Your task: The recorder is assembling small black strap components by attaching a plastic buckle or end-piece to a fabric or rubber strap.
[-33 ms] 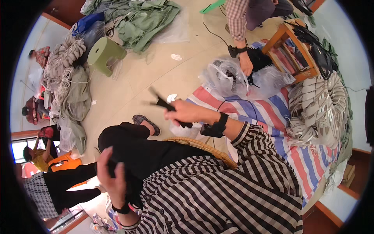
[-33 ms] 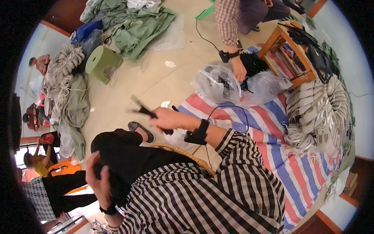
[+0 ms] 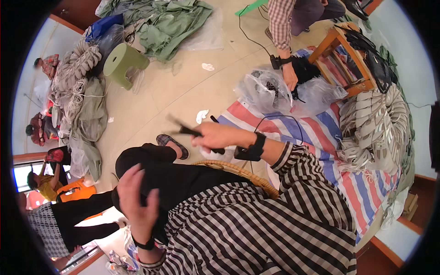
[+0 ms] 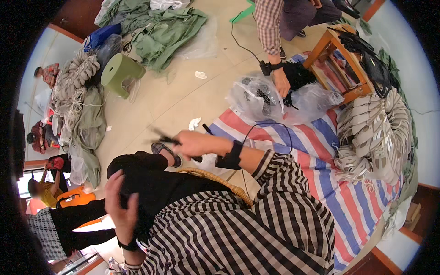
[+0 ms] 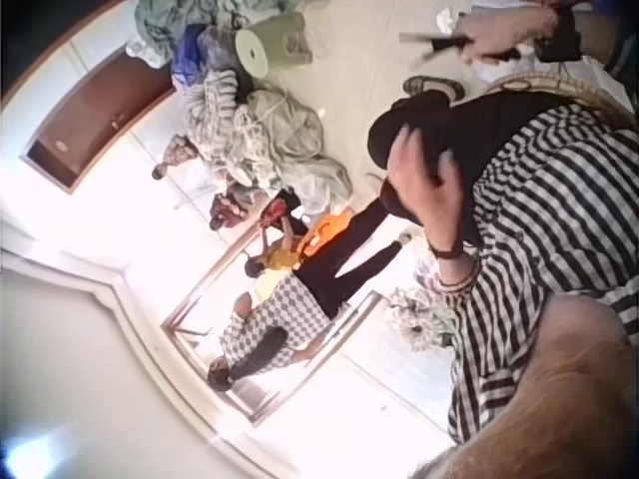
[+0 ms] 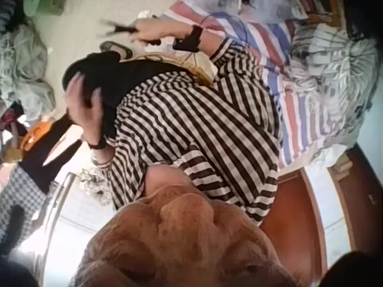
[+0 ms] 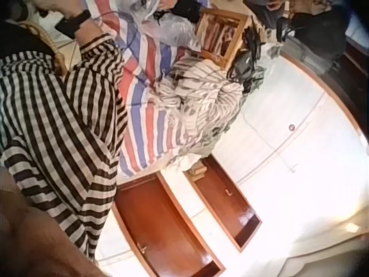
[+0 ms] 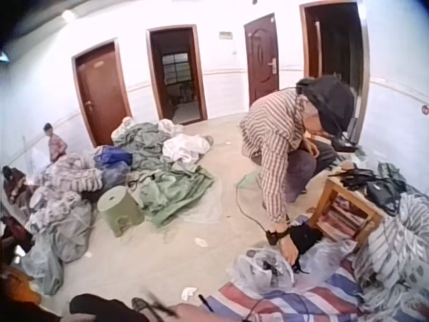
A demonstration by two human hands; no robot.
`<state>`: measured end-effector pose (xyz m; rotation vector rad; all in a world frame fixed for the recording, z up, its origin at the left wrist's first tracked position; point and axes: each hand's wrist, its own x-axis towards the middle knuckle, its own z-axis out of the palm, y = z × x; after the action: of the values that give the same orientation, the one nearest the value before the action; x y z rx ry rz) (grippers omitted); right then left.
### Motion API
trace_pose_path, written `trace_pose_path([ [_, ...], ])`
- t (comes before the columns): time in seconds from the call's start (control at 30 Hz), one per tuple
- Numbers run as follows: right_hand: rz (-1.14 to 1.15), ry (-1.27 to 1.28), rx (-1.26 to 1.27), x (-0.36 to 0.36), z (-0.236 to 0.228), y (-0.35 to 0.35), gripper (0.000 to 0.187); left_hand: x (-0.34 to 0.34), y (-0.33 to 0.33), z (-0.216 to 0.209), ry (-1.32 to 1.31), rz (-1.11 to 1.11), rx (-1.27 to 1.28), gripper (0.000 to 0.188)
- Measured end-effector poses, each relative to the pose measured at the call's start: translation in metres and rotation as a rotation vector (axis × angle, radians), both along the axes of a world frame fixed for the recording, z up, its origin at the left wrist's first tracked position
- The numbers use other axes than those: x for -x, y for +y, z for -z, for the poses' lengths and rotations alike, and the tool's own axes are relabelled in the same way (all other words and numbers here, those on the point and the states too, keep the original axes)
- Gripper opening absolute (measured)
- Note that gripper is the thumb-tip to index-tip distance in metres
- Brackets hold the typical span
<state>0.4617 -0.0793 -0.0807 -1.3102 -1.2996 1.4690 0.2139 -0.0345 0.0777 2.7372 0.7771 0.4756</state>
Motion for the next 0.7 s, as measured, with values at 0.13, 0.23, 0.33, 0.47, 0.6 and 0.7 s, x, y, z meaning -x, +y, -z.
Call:
trace_pose_path([
  [0.13,-0.088,-0.387,-0.401,0.043,-0.014,0.004,0.017,-0.051,-0.012,0.016,0.416,0.341,-0.148,0.068],
  [0.23,-0.107,-0.512,-0.515,0.046,-0.021,0.006,0.02,-0.056,-0.001,0.053,0.416,0.334,-0.173,0.08],
  [0.33,-0.157,-0.575,-0.475,0.044,-0.03,0.004,0.02,-0.053,0.005,0.07,0.389,0.186,0.038,0.084],
  [0.47,-0.284,-0.554,-0.387,0.042,-0.035,0.008,0.023,-0.047,0.009,0.085,0.423,0.104,0.085,0.076],
  [0.6,-0.283,-0.354,-0.272,0.031,-0.053,0.012,0.033,-0.038,0.019,0.092,0.255,0.107,0.158,0.062],
  [0.7,-0.226,-0.256,-0.315,0.028,-0.04,0.016,0.037,-0.03,0.027,0.098,0.199,0.096,0.296,0.037],
])
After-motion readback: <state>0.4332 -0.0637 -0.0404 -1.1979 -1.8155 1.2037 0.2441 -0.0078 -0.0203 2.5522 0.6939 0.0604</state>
